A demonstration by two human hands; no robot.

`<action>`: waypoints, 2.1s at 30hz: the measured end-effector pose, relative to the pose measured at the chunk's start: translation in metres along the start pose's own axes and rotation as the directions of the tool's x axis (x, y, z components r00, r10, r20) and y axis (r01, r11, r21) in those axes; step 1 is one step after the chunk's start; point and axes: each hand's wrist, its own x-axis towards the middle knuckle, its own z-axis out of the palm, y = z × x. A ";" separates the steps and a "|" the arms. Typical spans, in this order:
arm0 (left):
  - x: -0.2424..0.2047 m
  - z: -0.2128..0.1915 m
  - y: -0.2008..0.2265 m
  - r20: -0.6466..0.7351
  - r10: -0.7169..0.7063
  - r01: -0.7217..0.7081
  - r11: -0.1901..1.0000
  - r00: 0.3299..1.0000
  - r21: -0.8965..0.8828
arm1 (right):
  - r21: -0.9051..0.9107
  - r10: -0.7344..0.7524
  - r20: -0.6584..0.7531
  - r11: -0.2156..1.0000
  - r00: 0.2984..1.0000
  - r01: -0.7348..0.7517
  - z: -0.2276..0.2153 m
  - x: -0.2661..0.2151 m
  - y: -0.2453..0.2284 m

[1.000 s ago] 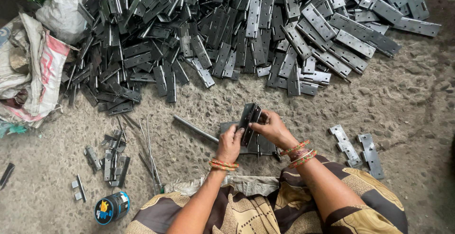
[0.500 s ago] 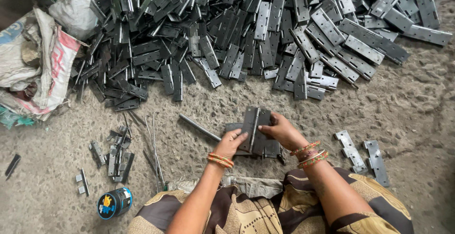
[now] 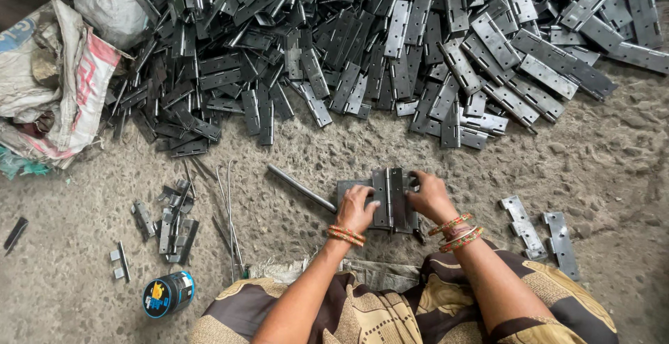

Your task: The person sits on the floor and assembles metal hinge components by placing them on a metal block and striking them with a cylindrical metal rod. The person repeatedly picks up hinge parts, aligns them, and uses the rod to press or shape them before placing them aside.

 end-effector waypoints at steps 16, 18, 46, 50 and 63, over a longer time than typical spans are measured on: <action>0.225 -0.032 -0.068 -0.314 -0.216 0.283 0.941 0.925 0.187 | 0.111 -0.039 0.044 0.993 0.998 0.034 -0.012 -0.016 -0.027; 0.239 -0.033 -0.056 -0.308 -0.263 0.352 0.893 0.914 0.281 | 0.064 -0.097 0.072 0.994 0.993 0.092 -0.011 -0.019 -0.032; 0.217 -0.030 -0.069 -0.246 -0.396 0.459 0.832 0.885 0.311 | -0.451 -0.221 0.430 0.787 0.875 0.420 -0.021 -0.035 -0.082; 0.214 -0.039 -0.052 -0.243 -0.382 0.444 0.842 0.892 0.307 | -0.402 -0.256 0.362 0.825 0.896 0.398 -0.026 -0.037 -0.081; 0.096 -0.057 -0.120 0.113 -0.576 0.585 0.809 0.809 -0.062 | -0.450 -0.206 0.269 0.837 0.941 0.312 -0.008 -0.031 -0.072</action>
